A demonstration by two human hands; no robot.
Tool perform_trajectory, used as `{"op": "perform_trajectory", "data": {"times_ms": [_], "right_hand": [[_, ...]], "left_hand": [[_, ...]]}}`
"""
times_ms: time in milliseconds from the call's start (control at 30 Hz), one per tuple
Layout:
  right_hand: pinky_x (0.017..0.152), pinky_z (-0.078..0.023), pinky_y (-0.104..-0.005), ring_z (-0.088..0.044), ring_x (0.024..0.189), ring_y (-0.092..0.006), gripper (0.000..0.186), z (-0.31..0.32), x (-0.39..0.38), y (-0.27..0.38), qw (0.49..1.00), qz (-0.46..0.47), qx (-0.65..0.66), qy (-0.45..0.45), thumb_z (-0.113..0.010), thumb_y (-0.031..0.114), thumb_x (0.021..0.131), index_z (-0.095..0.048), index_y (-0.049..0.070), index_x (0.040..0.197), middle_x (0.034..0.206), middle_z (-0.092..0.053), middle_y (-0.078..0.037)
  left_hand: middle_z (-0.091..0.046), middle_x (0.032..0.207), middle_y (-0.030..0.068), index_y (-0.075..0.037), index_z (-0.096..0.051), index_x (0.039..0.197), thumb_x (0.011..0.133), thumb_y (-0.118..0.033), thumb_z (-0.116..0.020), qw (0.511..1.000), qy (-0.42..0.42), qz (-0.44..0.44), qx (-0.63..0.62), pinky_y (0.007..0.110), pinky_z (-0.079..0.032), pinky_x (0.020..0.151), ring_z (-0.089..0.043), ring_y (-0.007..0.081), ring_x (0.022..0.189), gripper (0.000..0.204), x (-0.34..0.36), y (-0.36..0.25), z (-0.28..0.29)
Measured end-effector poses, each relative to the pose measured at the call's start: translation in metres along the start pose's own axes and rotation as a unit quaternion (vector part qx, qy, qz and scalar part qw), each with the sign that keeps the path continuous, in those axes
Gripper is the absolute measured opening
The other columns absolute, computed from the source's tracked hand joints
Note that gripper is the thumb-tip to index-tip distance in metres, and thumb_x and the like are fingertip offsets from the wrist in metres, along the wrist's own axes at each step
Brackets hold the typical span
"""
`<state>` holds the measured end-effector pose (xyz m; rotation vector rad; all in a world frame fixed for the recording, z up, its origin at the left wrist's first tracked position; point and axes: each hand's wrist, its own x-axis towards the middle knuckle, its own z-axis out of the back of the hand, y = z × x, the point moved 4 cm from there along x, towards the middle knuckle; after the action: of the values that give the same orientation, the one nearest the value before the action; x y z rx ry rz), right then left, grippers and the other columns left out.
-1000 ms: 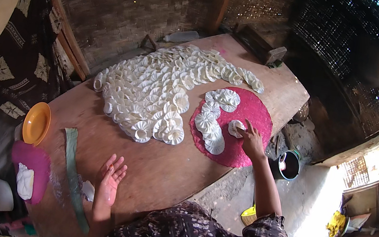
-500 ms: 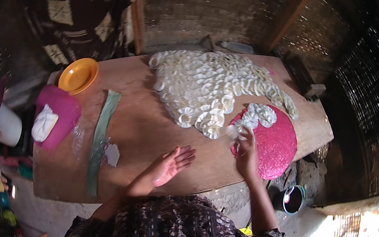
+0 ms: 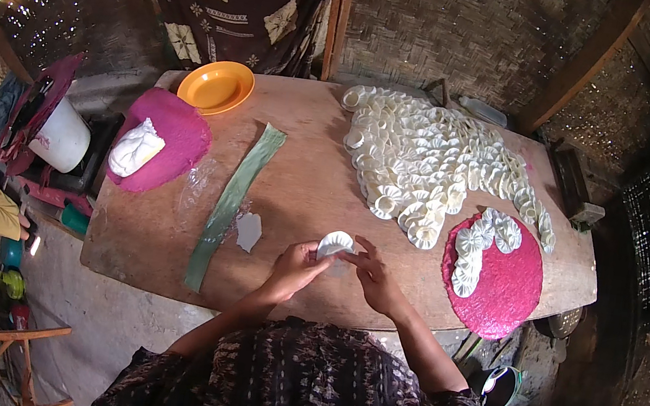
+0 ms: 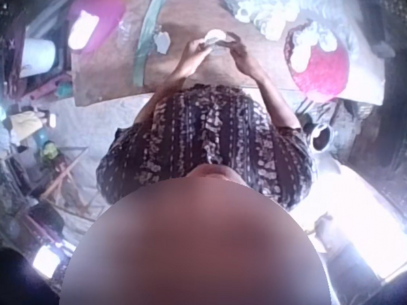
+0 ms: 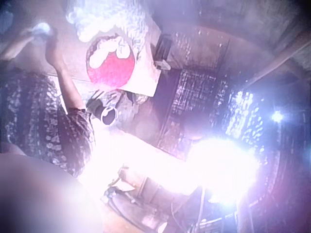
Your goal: The person repeatedly takes small pieces of white dough, flattens them on a green strip, and folds them into small flower-like shapes. The finished pieces are placed on a pink mat on the table. The process is repeated continuously throughout the clip.
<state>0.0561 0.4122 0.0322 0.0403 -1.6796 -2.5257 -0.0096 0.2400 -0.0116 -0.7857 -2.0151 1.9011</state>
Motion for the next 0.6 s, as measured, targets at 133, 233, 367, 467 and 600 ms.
{"op": "perform_trajectory", "data": {"times_ms": [133, 233, 367, 467, 600], "right_hand": [[0.103, -0.040, -0.0418, -0.048, 0.128, -0.0318, 0.047, 0.008, 0.009, -0.003, 0.997, -0.048, 0.038, 0.049, -0.055, -0.005, 0.087, -0.058, 0.011, 0.130, 0.146, -0.039, -0.018], [0.100, -0.044, -0.0418, -0.048, 0.128, -0.0287, 0.057, 0.016, 0.014, 0.004, 0.975, -0.031, 0.199, -0.090, -0.065, -0.001, 0.085, -0.044, 0.009, 0.137, 0.135, -0.049, -0.018], [0.085, -0.050, -0.0381, -0.061, 0.108, -0.0271, 0.066, -0.003, 0.025, 0.012, 0.984, -0.058, 0.164, -0.032, -0.070, 0.000, 0.082, -0.037, 0.008, 0.138, 0.108, -0.063, -0.018], [0.081, -0.051, -0.0391, -0.066, 0.093, -0.0317, 0.071, -0.002, 0.025, 0.014, 0.995, -0.056, -0.010, -0.084, -0.069, -0.002, 0.077, -0.036, 0.007, 0.139, 0.097, -0.065, -0.018], [0.077, -0.052, -0.0411, -0.065, 0.088, -0.0361, 0.072, -0.001, 0.019, 0.020, 0.992, -0.016, -0.022, -0.125, -0.066, -0.002, 0.076, -0.035, 0.008, 0.140, 0.092, -0.065, -0.020]], "left_hand": [[-0.064, 0.078, -0.0021, 0.000, -0.067, 0.105, 0.091, -0.013, -0.066, 0.995, -0.006, -0.021, 0.101, 0.023, -0.043, 0.057, -0.052, 0.0029, 0.065, 0.019, 0.001, 0.000, 0.003], [-0.065, 0.075, 0.0005, -0.001, -0.068, 0.102, 0.089, -0.015, -0.068, 0.999, 0.004, 0.005, 0.048, 0.025, -0.045, 0.059, -0.054, 0.0037, 0.066, 0.019, 0.000, 0.001, -0.001], [-0.069, 0.083, 0.0053, -0.002, -0.064, 0.110, 0.086, -0.017, -0.072, 0.990, 0.015, -0.059, 0.124, 0.028, -0.049, 0.064, -0.061, 0.0098, 0.070, 0.029, 0.003, -0.004, -0.007], [-0.070, 0.091, 0.0089, -0.005, -0.055, 0.122, 0.082, -0.017, -0.075, 0.979, -0.044, -0.106, 0.168, 0.033, -0.052, 0.069, -0.067, 0.0195, 0.075, 0.046, 0.007, -0.004, -0.007], [-0.066, 0.097, 0.0108, -0.007, -0.044, 0.131, 0.080, -0.011, -0.076, 0.971, -0.059, -0.119, 0.201, 0.034, -0.053, 0.073, -0.068, 0.0225, 0.084, 0.060, 0.008, -0.004, -0.010]]}}
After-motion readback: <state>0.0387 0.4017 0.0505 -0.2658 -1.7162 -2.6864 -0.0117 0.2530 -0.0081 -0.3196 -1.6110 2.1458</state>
